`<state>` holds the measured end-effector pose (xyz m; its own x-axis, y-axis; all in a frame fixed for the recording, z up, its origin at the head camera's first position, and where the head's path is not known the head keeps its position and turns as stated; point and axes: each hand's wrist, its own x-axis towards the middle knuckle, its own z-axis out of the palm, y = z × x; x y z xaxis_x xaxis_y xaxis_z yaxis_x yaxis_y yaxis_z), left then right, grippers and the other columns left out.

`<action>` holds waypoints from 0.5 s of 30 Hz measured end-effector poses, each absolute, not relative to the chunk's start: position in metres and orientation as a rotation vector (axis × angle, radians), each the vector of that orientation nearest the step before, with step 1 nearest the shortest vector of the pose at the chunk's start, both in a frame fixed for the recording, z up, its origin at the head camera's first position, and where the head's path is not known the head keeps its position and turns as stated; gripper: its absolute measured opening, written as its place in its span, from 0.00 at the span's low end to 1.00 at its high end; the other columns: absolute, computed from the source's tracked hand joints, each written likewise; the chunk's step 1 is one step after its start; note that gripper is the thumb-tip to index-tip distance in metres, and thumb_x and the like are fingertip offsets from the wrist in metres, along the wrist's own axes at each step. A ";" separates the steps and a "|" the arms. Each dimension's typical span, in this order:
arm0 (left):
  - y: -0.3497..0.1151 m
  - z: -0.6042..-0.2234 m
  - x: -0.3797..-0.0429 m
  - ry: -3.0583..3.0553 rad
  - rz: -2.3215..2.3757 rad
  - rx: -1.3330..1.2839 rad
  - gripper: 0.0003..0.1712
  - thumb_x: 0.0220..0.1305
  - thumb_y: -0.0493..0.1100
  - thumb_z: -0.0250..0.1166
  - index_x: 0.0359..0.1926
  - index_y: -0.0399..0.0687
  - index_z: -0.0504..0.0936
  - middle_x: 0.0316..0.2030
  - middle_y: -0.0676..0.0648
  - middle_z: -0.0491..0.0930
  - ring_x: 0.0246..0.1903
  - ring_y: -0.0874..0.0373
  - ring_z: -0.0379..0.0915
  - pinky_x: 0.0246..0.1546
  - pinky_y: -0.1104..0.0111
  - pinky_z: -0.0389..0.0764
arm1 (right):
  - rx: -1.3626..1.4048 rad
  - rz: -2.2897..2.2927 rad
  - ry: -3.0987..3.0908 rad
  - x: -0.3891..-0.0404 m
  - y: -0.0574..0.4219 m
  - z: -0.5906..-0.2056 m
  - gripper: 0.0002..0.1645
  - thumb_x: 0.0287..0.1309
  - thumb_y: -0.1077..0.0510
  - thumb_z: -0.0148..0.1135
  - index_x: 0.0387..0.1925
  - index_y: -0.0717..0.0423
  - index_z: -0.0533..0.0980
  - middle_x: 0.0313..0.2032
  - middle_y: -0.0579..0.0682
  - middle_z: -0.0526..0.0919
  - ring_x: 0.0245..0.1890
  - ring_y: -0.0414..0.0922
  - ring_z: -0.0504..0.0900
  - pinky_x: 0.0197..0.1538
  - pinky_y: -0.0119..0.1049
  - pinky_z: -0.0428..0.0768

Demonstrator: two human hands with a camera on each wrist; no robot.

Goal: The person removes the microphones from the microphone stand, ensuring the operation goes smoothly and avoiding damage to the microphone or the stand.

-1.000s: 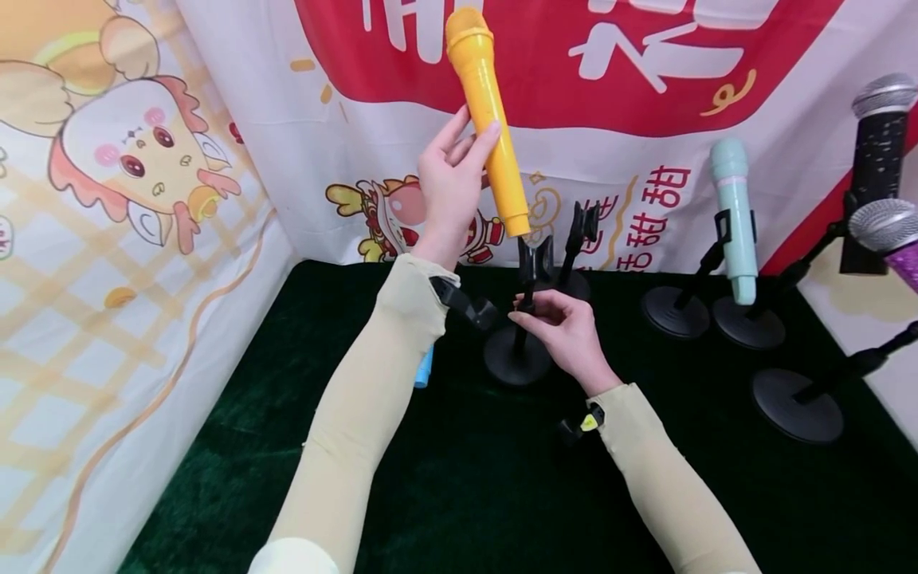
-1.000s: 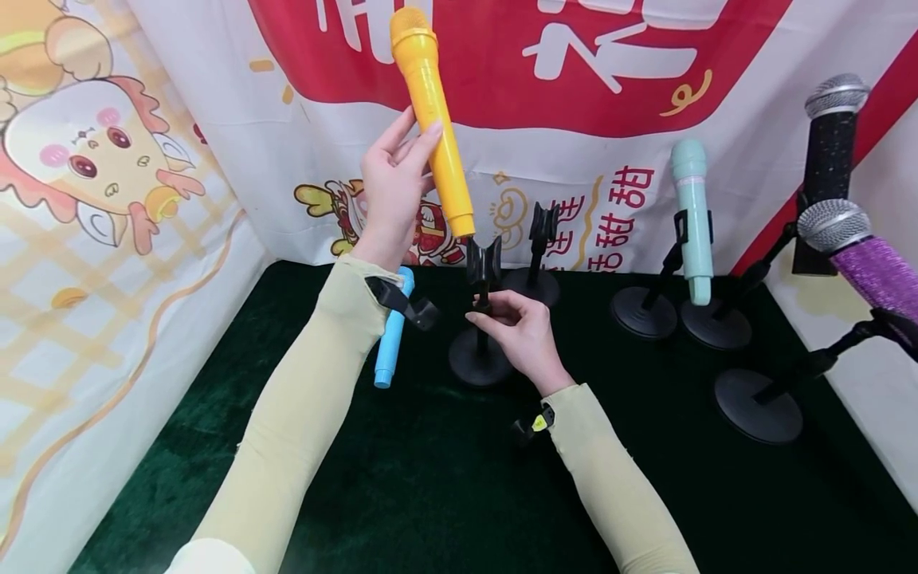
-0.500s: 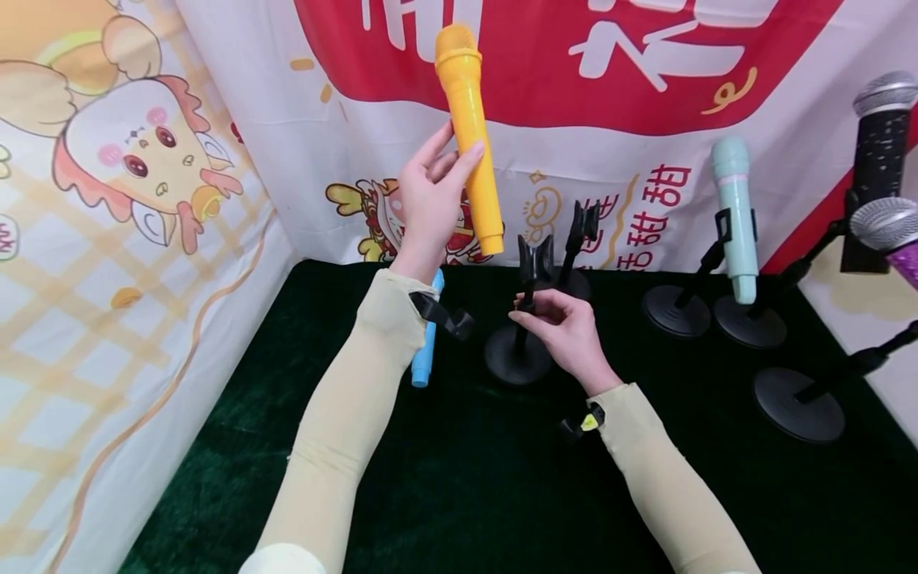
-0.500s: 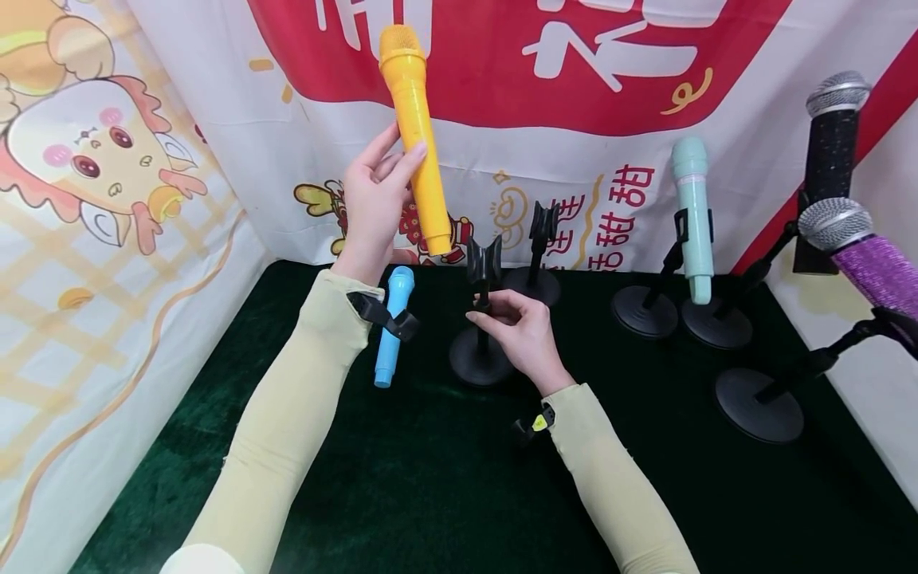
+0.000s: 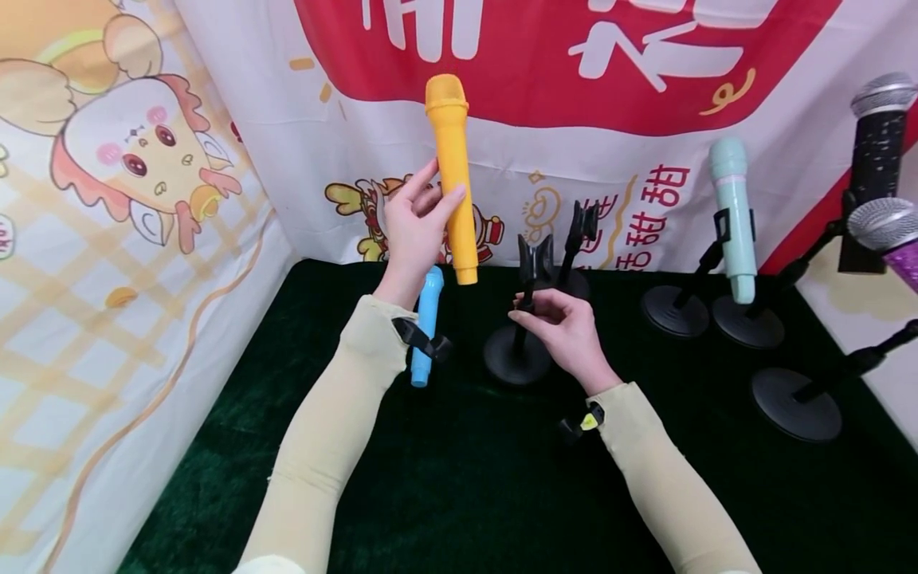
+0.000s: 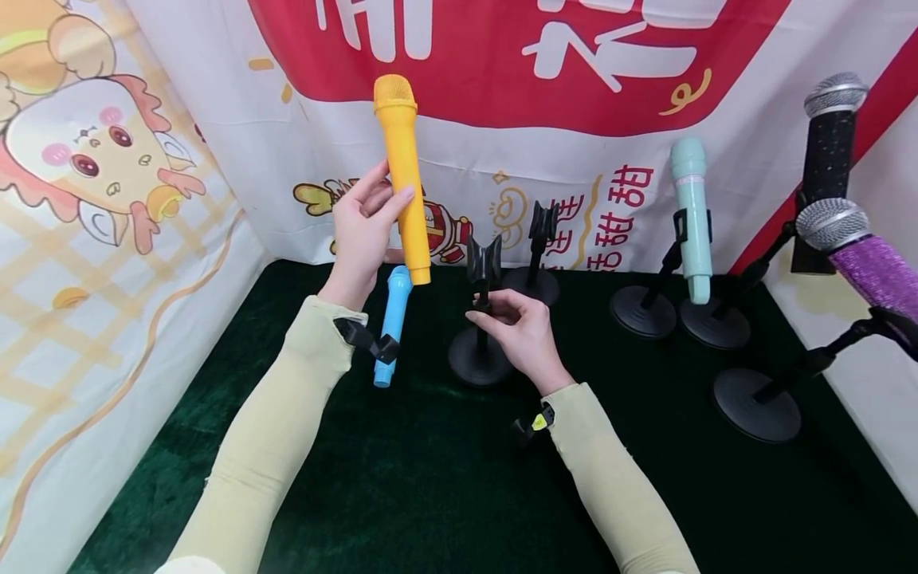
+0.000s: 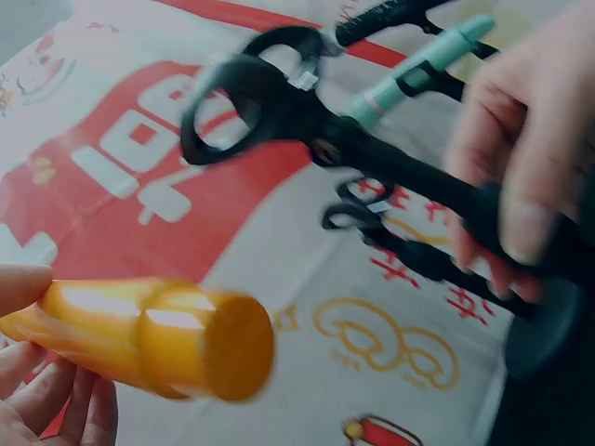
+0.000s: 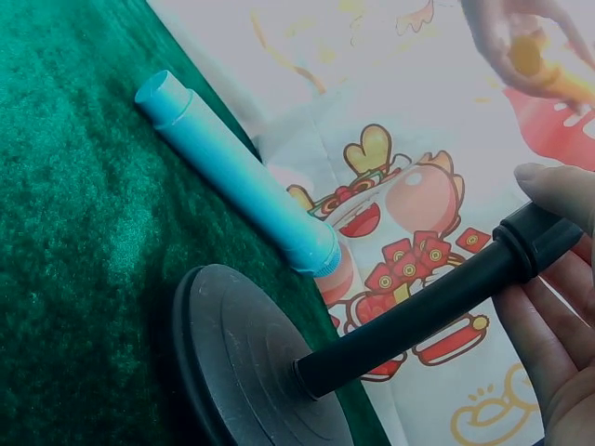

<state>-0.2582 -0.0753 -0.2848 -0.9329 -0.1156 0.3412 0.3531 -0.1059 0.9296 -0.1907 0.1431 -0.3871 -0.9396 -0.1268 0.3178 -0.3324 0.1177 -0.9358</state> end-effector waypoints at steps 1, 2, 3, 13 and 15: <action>-0.077 -0.289 -0.258 -1.878 -2.097 -0.253 0.33 0.65 0.46 0.73 0.70 0.53 0.75 0.50 0.48 0.86 0.48 0.53 0.82 0.38 0.67 0.83 | 0.456 1.927 -2.228 -0.191 0.143 -0.387 0.15 0.60 0.66 0.73 0.47 0.67 0.83 0.45 0.58 0.87 0.44 0.49 0.87 0.49 0.36 0.84; -0.079 -0.294 -0.259 -1.898 -2.091 -0.247 0.34 0.65 0.46 0.73 0.70 0.53 0.75 0.50 0.48 0.86 0.47 0.52 0.82 0.35 0.67 0.83 | 0.449 1.926 -2.232 -0.191 0.143 -0.387 0.15 0.60 0.66 0.73 0.48 0.68 0.83 0.45 0.58 0.87 0.44 0.49 0.87 0.49 0.35 0.84; -0.081 -0.300 -0.259 -1.912 -2.090 -0.240 0.34 0.65 0.46 0.73 0.70 0.54 0.75 0.50 0.48 0.86 0.48 0.52 0.83 0.33 0.69 0.83 | 0.444 1.925 -2.235 -0.191 0.143 -0.387 0.15 0.60 0.66 0.73 0.48 0.68 0.83 0.45 0.58 0.87 0.44 0.49 0.87 0.49 0.35 0.84; -0.105 -0.347 -0.262 -2.029 -2.042 -0.157 0.33 0.64 0.48 0.74 0.69 0.53 0.76 0.51 0.46 0.86 0.50 0.54 0.82 0.54 0.62 0.81 | 0.443 1.937 -2.234 -0.192 0.143 -0.388 0.15 0.60 0.65 0.73 0.48 0.67 0.83 0.45 0.57 0.87 0.45 0.49 0.87 0.50 0.36 0.83; -0.110 -0.355 -0.261 -2.049 -2.024 -0.140 0.33 0.64 0.48 0.74 0.69 0.53 0.76 0.50 0.46 0.86 0.49 0.53 0.82 0.54 0.61 0.80 | 0.446 1.939 -2.230 -0.192 0.143 -0.388 0.15 0.60 0.65 0.73 0.48 0.66 0.83 0.45 0.57 0.87 0.45 0.49 0.87 0.50 0.36 0.83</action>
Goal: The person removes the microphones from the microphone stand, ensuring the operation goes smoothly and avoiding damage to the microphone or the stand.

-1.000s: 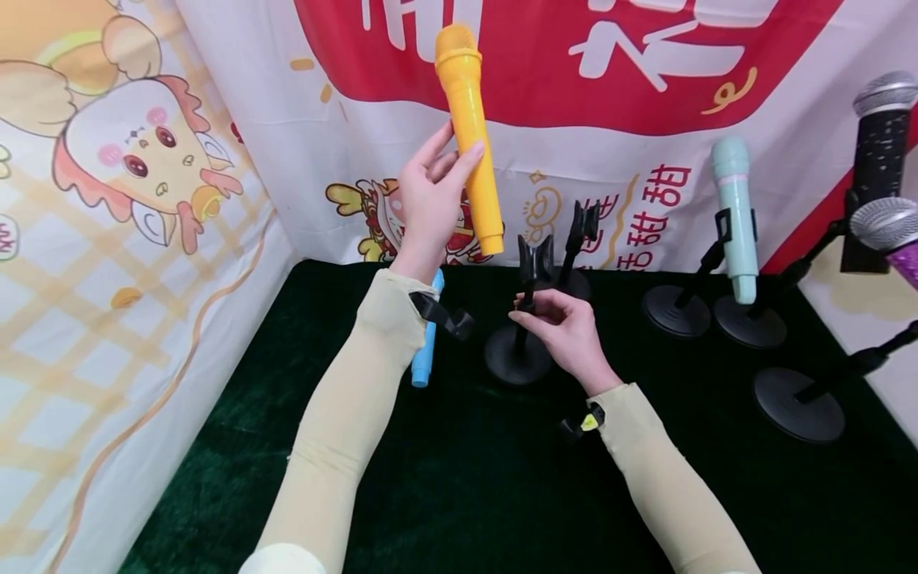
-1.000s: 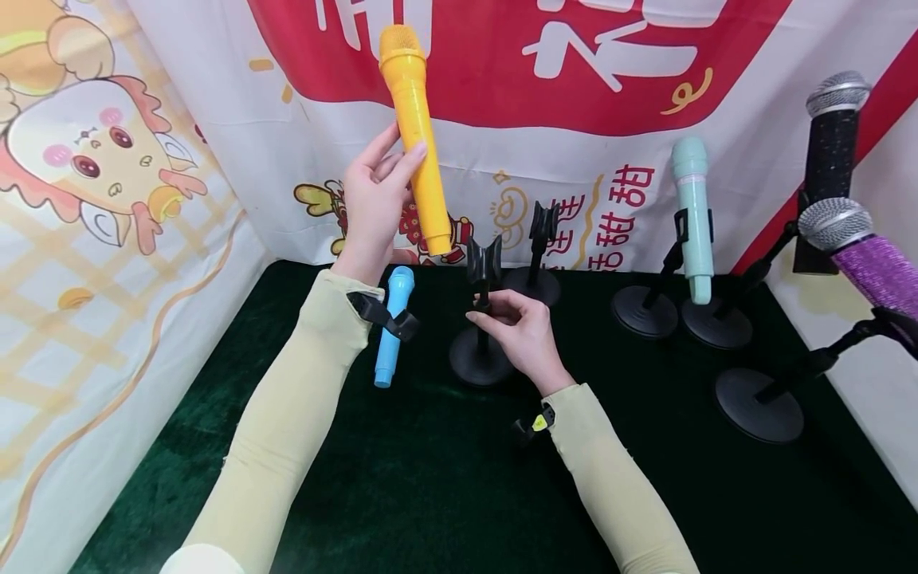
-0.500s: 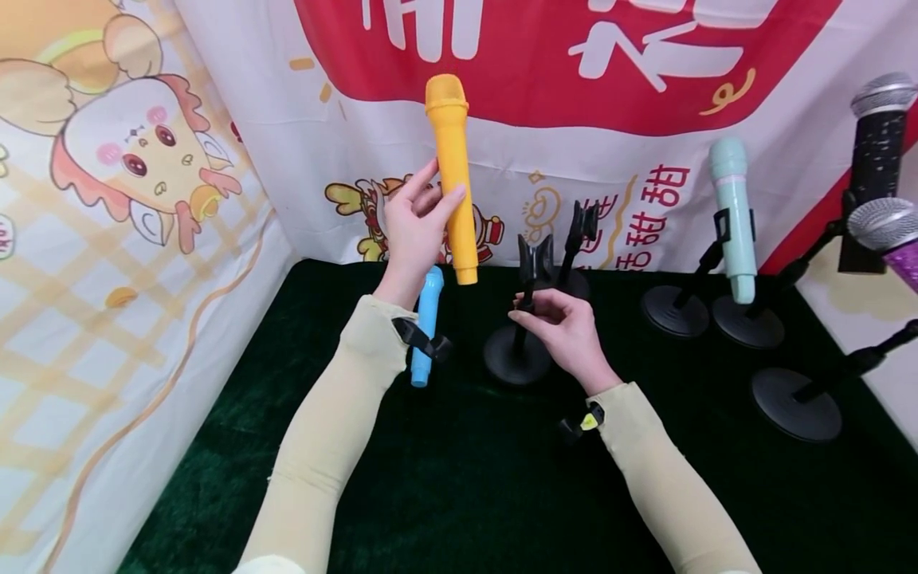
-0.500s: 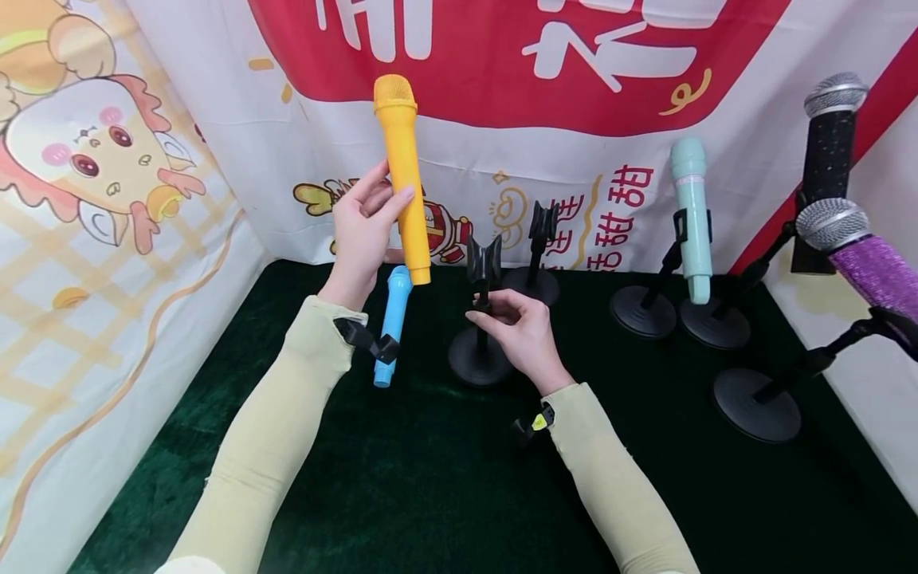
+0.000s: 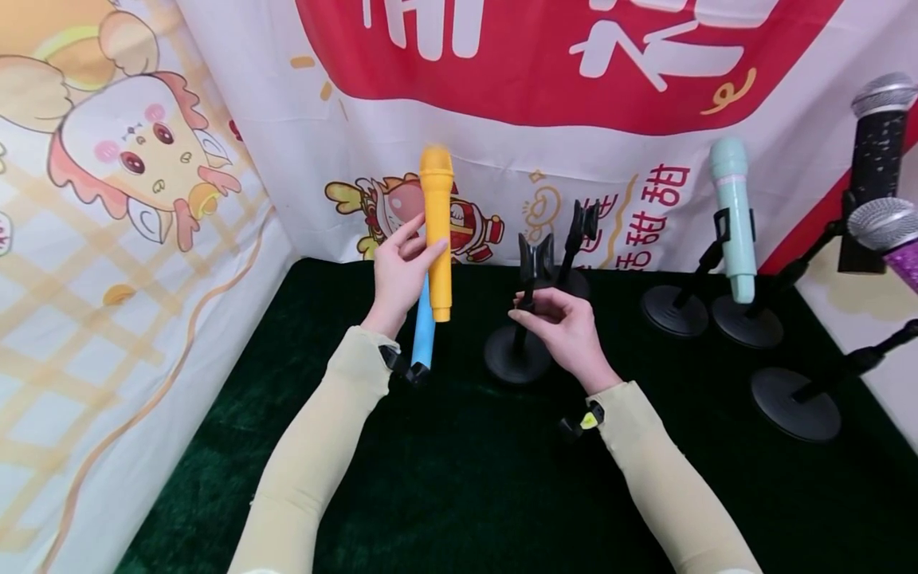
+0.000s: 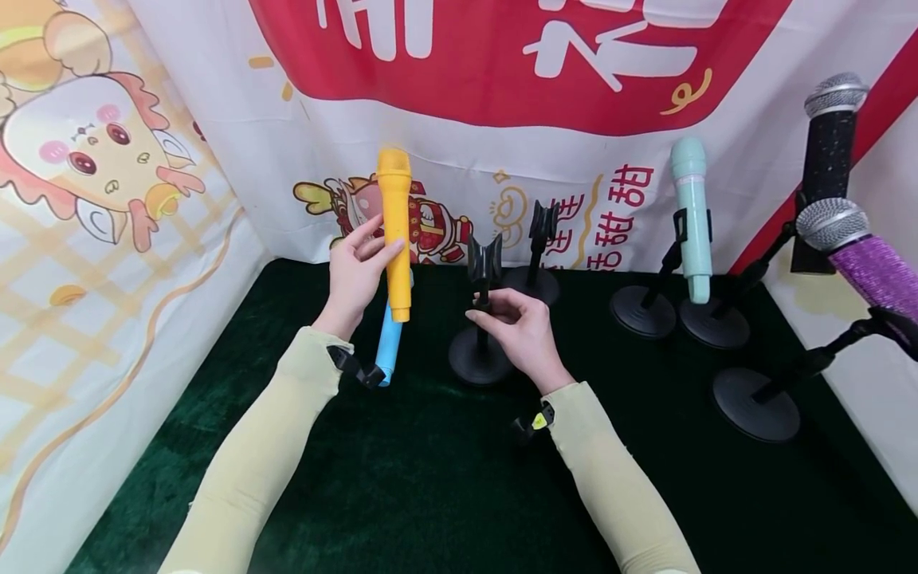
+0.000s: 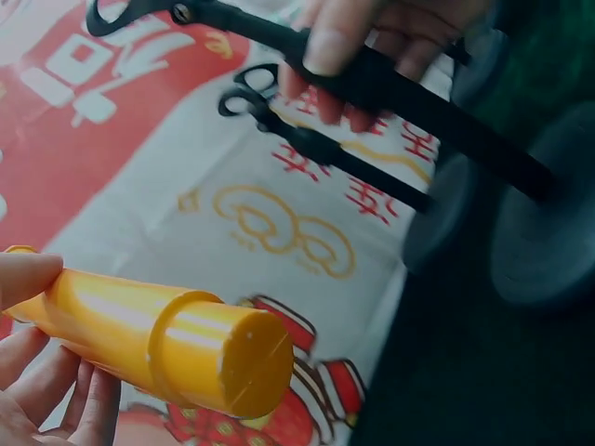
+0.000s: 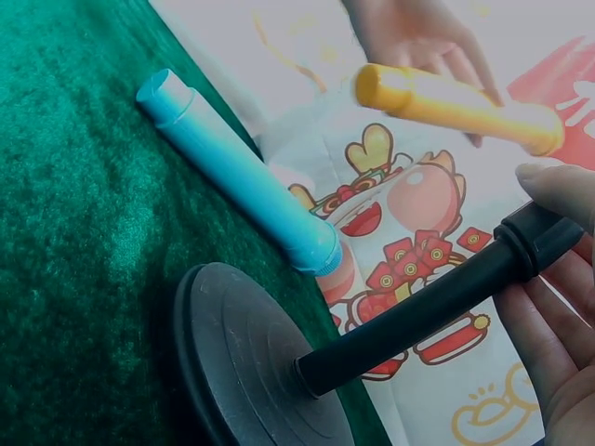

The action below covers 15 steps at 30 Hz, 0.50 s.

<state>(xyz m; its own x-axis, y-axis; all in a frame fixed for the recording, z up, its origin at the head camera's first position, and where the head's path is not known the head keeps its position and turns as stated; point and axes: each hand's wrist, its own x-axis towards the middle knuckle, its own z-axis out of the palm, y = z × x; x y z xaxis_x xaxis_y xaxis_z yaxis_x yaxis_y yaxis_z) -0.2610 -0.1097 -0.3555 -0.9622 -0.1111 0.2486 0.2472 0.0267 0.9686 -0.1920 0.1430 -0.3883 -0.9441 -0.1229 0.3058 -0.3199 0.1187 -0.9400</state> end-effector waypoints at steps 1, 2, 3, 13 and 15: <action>-0.112 -0.359 -0.260 -2.059 -2.016 -0.132 0.33 0.64 0.48 0.74 0.69 0.53 0.77 0.50 0.46 0.86 0.49 0.53 0.82 0.54 0.61 0.80 | 0.449 1.939 -2.230 -0.192 0.143 -0.388 0.15 0.60 0.65 0.73 0.48 0.66 0.83 0.45 0.57 0.87 0.45 0.49 0.87 0.50 0.36 0.83; -0.114 -0.364 -0.260 -2.066 -2.013 -0.121 0.33 0.64 0.48 0.74 0.69 0.53 0.77 0.50 0.47 0.86 0.49 0.53 0.82 0.54 0.61 0.80 | 0.452 1.941 -2.230 -0.192 0.143 -0.388 0.15 0.60 0.65 0.73 0.48 0.67 0.83 0.45 0.57 0.87 0.45 0.48 0.87 0.50 0.36 0.83; -0.116 -0.367 -0.259 -2.074 -2.007 -0.111 0.33 0.64 0.48 0.74 0.68 0.53 0.77 0.49 0.47 0.86 0.49 0.53 0.82 0.54 0.61 0.80 | 0.453 1.944 -2.229 -0.192 0.143 -0.388 0.15 0.60 0.65 0.73 0.48 0.66 0.83 0.45 0.57 0.87 0.45 0.48 0.87 0.50 0.36 0.84; -0.139 -0.396 -0.251 -2.144 -2.003 0.029 0.32 0.63 0.50 0.75 0.66 0.52 0.79 0.50 0.45 0.86 0.49 0.53 0.83 0.53 0.60 0.82 | 0.458 1.951 -2.229 -0.192 0.143 -0.389 0.15 0.60 0.65 0.73 0.47 0.67 0.83 0.45 0.59 0.87 0.45 0.48 0.87 0.50 0.36 0.84; -0.143 -0.398 -0.250 -2.158 -1.988 0.047 0.32 0.62 0.50 0.75 0.66 0.52 0.79 0.49 0.45 0.87 0.48 0.53 0.84 0.52 0.60 0.82 | 0.454 1.953 -2.230 -0.192 0.144 -0.388 0.15 0.60 0.65 0.73 0.47 0.67 0.83 0.46 0.59 0.87 0.45 0.49 0.87 0.50 0.36 0.84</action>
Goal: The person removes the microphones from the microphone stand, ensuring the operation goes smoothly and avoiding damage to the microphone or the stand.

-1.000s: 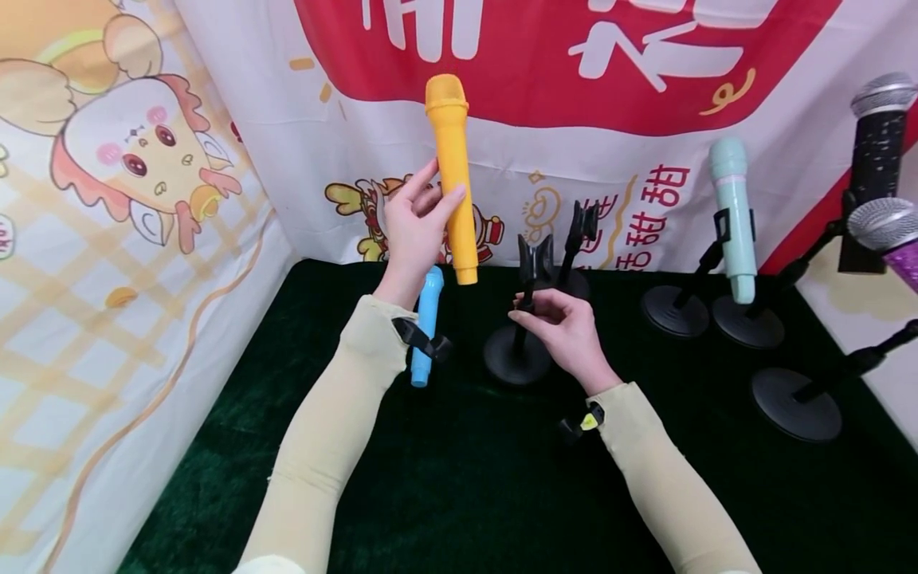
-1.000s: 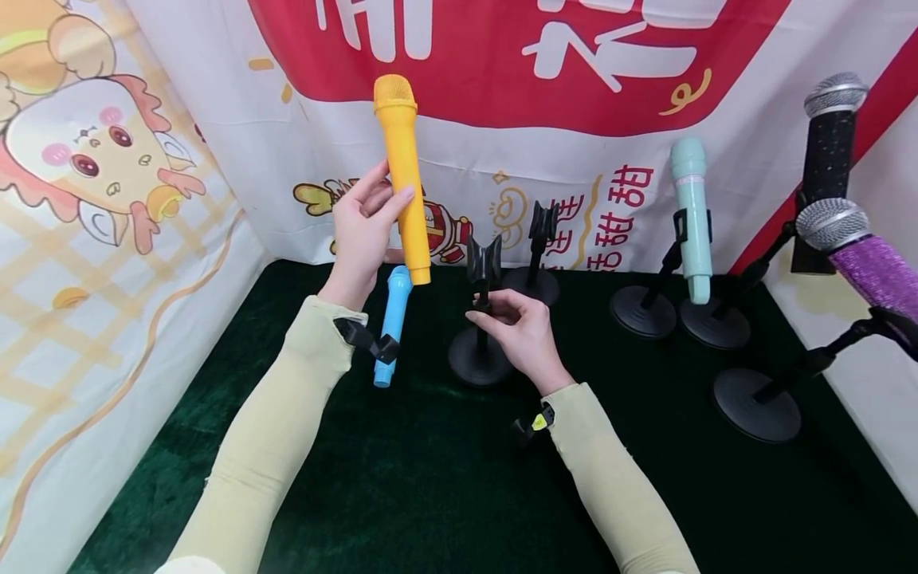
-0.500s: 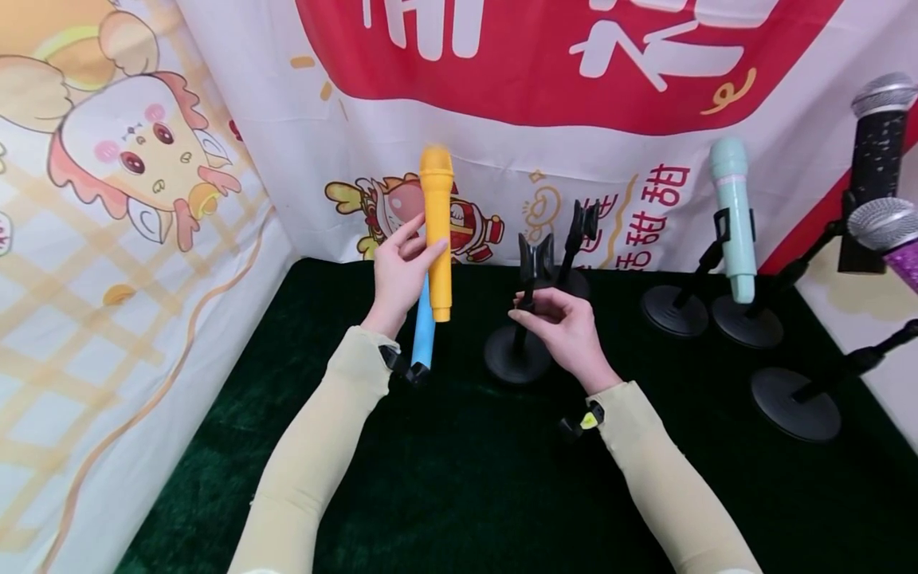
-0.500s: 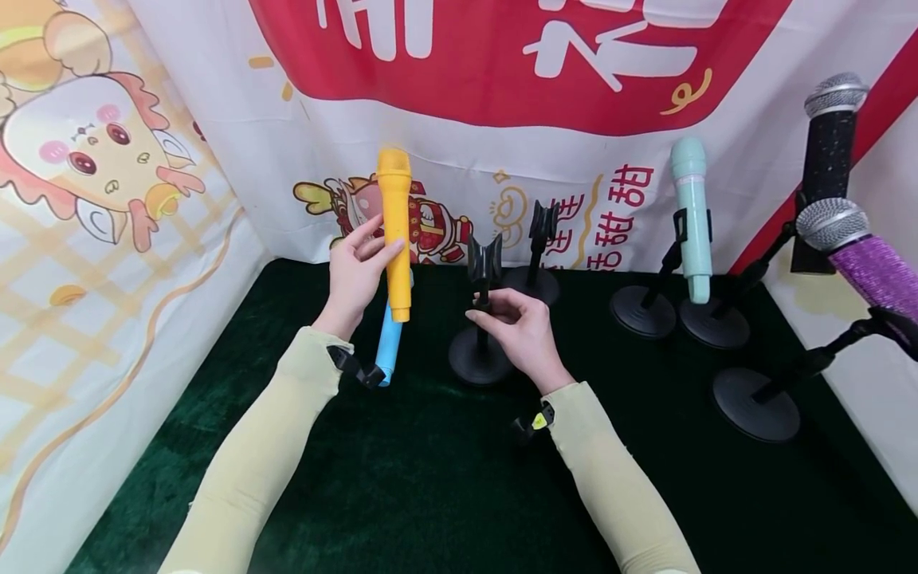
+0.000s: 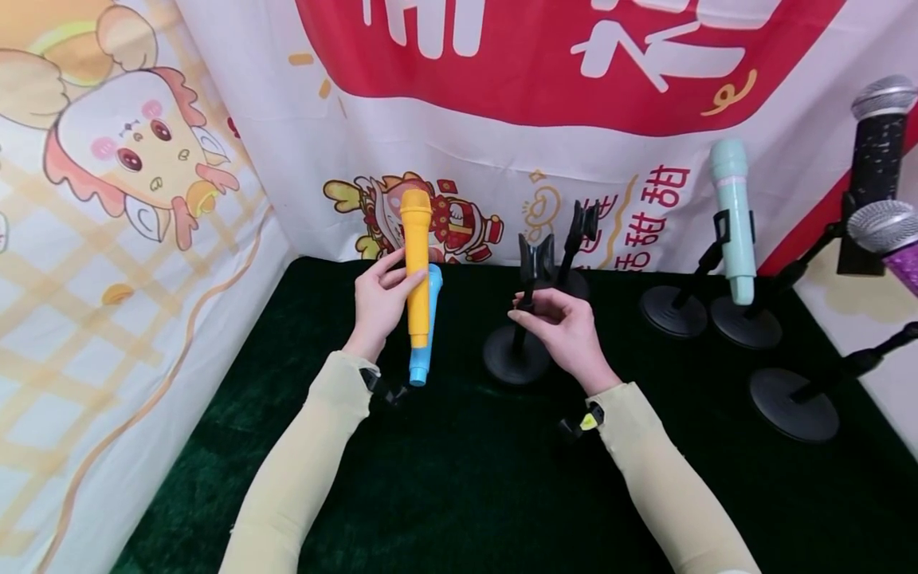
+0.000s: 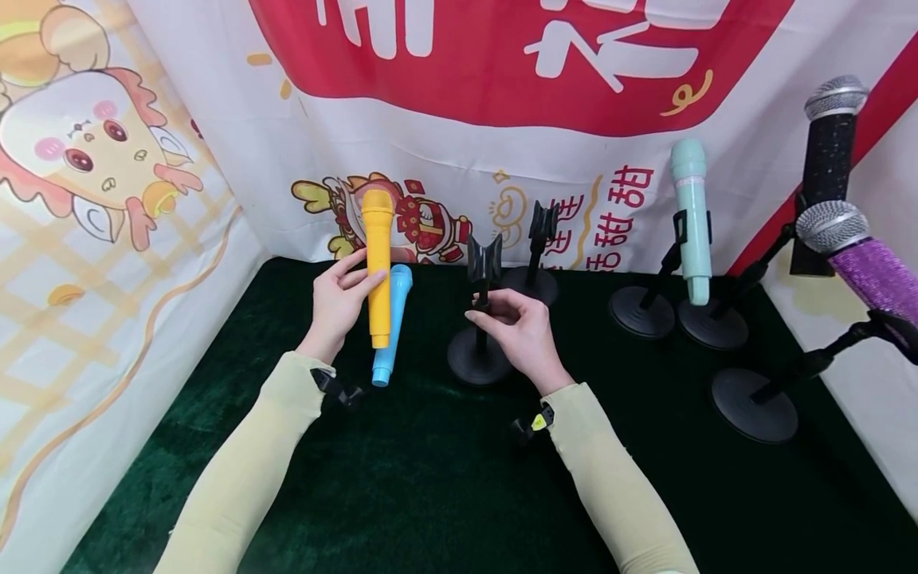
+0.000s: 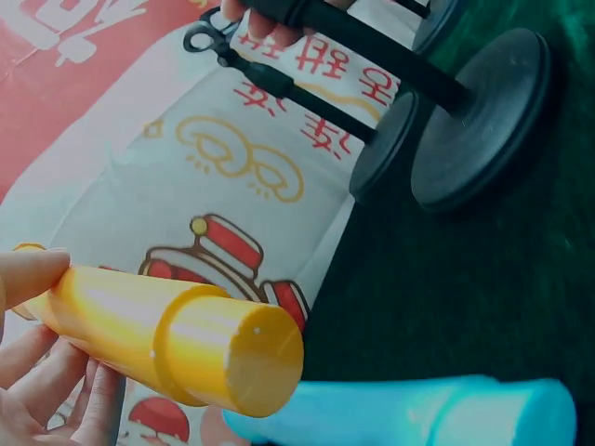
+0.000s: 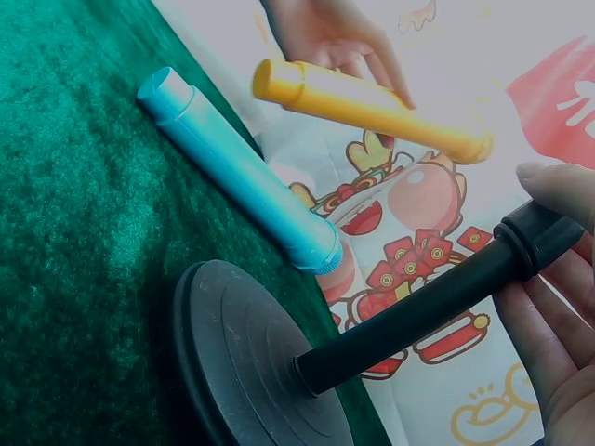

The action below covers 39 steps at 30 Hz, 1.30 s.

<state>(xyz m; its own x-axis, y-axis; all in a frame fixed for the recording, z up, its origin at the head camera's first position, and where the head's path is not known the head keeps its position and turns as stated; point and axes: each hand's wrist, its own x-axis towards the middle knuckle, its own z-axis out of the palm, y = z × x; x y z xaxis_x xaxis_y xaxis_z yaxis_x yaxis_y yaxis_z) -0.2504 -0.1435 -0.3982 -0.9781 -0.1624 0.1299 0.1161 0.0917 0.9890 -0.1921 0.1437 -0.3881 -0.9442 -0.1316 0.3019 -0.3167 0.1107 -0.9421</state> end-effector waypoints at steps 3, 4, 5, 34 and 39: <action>-0.150 -0.402 -0.249 -2.182 -1.978 0.072 0.32 0.62 0.50 0.76 0.66 0.51 0.80 0.48 0.44 0.87 0.48 0.53 0.84 0.52 0.60 0.82 | 0.448 1.950 -2.230 -0.192 0.144 -0.387 0.15 0.60 0.65 0.73 0.48 0.67 0.83 0.46 0.59 0.87 0.45 0.50 0.87 0.50 0.36 0.83; -0.153 -0.404 -0.249 -2.190 -1.978 0.083 0.32 0.62 0.51 0.76 0.66 0.51 0.80 0.48 0.44 0.87 0.48 0.52 0.84 0.52 0.60 0.82 | 0.446 1.950 -2.230 -0.192 0.144 -0.387 0.15 0.60 0.65 0.73 0.48 0.67 0.83 0.46 0.59 0.87 0.45 0.50 0.87 0.50 0.36 0.83; -0.155 -0.406 -0.248 -2.207 -1.973 0.095 0.33 0.62 0.51 0.75 0.66 0.51 0.79 0.49 0.44 0.86 0.48 0.52 0.84 0.52 0.60 0.82 | 0.444 1.950 -2.231 -0.192 0.144 -0.387 0.15 0.60 0.65 0.73 0.48 0.67 0.83 0.46 0.58 0.87 0.46 0.50 0.87 0.51 0.36 0.83; -0.201 -0.446 -0.253 -2.561 -1.964 0.316 0.34 0.66 0.50 0.72 0.69 0.44 0.75 0.56 0.40 0.81 0.50 0.49 0.81 0.51 0.59 0.83 | 0.414 1.940 -2.256 -0.192 0.143 -0.387 0.16 0.61 0.64 0.73 0.49 0.66 0.83 0.46 0.56 0.87 0.45 0.49 0.87 0.51 0.36 0.83; -0.202 -0.447 -0.256 -2.617 -1.960 0.350 0.33 0.68 0.50 0.71 0.69 0.44 0.74 0.56 0.40 0.81 0.51 0.48 0.81 0.52 0.58 0.82 | 0.409 1.938 -2.266 -0.192 0.143 -0.388 0.16 0.61 0.63 0.73 0.49 0.65 0.83 0.46 0.55 0.87 0.45 0.49 0.87 0.51 0.36 0.83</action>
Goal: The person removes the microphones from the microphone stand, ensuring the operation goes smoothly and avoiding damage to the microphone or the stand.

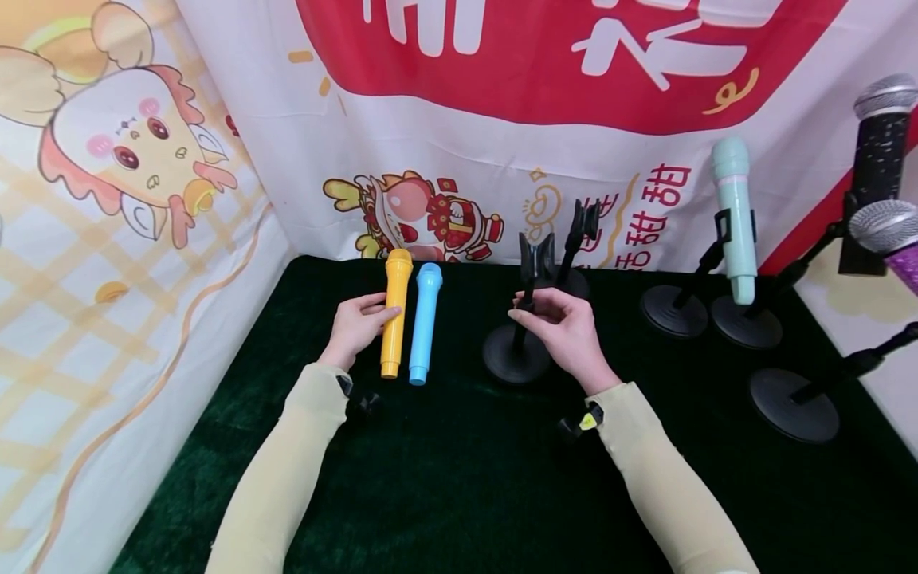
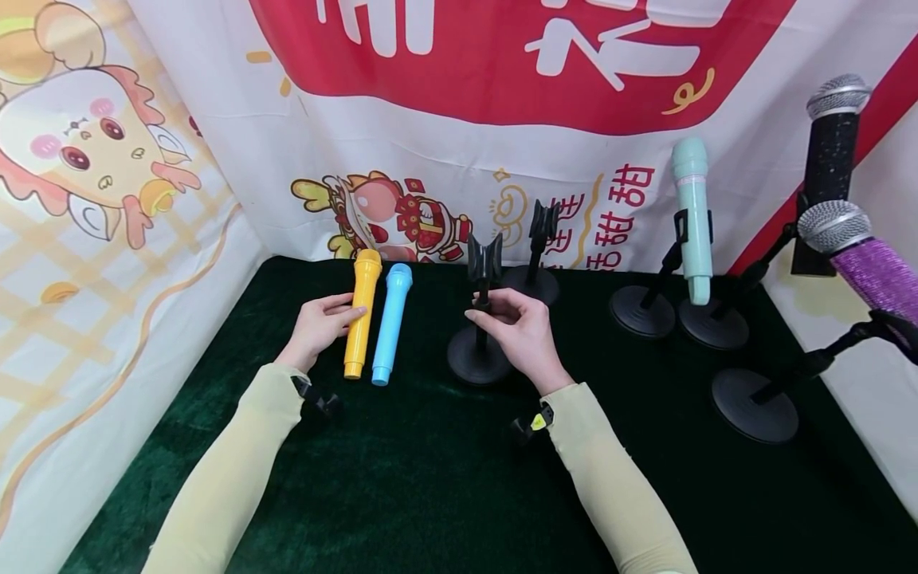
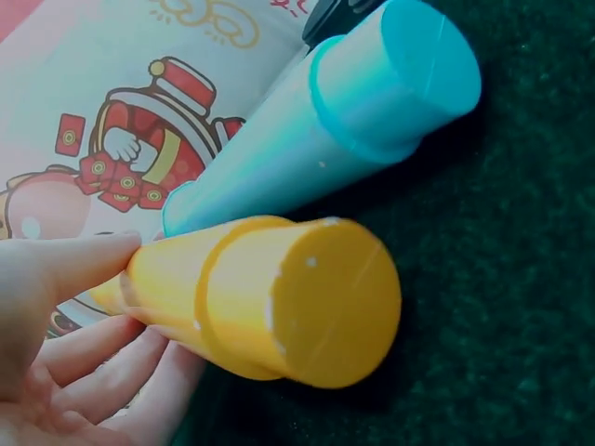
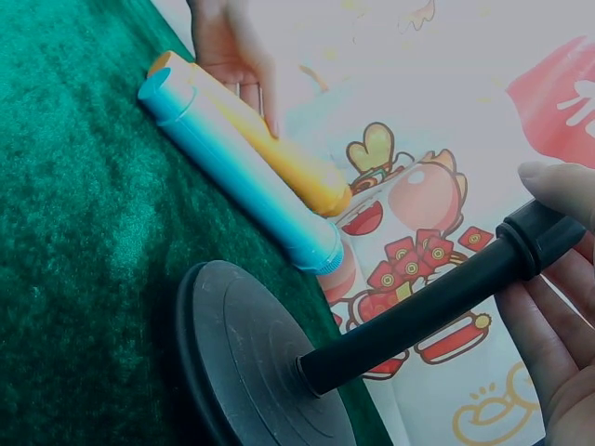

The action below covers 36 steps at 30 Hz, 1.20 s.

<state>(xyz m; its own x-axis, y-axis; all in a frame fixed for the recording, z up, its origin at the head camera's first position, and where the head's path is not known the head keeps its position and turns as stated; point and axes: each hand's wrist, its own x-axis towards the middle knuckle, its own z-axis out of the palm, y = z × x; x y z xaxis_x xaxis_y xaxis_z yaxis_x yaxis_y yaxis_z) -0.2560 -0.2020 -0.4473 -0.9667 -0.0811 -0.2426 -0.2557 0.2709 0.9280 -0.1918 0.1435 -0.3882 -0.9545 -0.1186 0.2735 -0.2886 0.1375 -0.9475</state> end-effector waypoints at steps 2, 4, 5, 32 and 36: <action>-0.203 -0.448 -0.257 2.375 1.758 -0.320 0.34 0.68 0.51 0.70 0.70 0.44 0.73 0.56 0.40 0.81 0.51 0.48 0.80 0.53 0.58 0.81 | 0.405 1.939 -2.268 -0.192 0.143 -0.389 0.16 0.61 0.63 0.73 0.49 0.64 0.83 0.46 0.55 0.87 0.45 0.48 0.87 0.51 0.36 0.83; -0.204 -0.449 -0.258 2.369 1.729 -0.321 0.34 0.68 0.52 0.70 0.70 0.44 0.73 0.57 0.41 0.81 0.51 0.48 0.80 0.54 0.57 0.80 | 0.406 1.940 -2.266 -0.192 0.143 -0.389 0.16 0.61 0.63 0.73 0.49 0.65 0.83 0.46 0.55 0.87 0.45 0.48 0.87 0.51 0.36 0.83; -0.205 -0.450 -0.259 2.365 1.717 -0.323 0.35 0.68 0.53 0.70 0.70 0.44 0.73 0.57 0.41 0.80 0.51 0.48 0.79 0.55 0.57 0.80 | 0.409 1.942 -2.265 -0.192 0.143 -0.389 0.16 0.61 0.63 0.73 0.49 0.65 0.83 0.46 0.55 0.87 0.45 0.49 0.87 0.51 0.36 0.83; -0.206 -0.451 -0.260 2.491 1.604 -0.343 0.35 0.67 0.53 0.71 0.69 0.44 0.74 0.58 0.40 0.78 0.52 0.47 0.77 0.55 0.56 0.80 | 0.431 1.971 -2.238 -0.192 0.144 -0.388 0.16 0.61 0.64 0.73 0.49 0.67 0.82 0.46 0.58 0.87 0.46 0.49 0.87 0.51 0.36 0.83; -0.204 -0.447 -0.259 2.569 1.658 -0.338 0.35 0.67 0.53 0.71 0.69 0.44 0.74 0.60 0.42 0.78 0.56 0.48 0.75 0.59 0.55 0.77 | 0.438 1.971 -2.236 -0.192 0.144 -0.389 0.17 0.61 0.63 0.73 0.50 0.68 0.82 0.46 0.58 0.87 0.45 0.48 0.87 0.51 0.36 0.83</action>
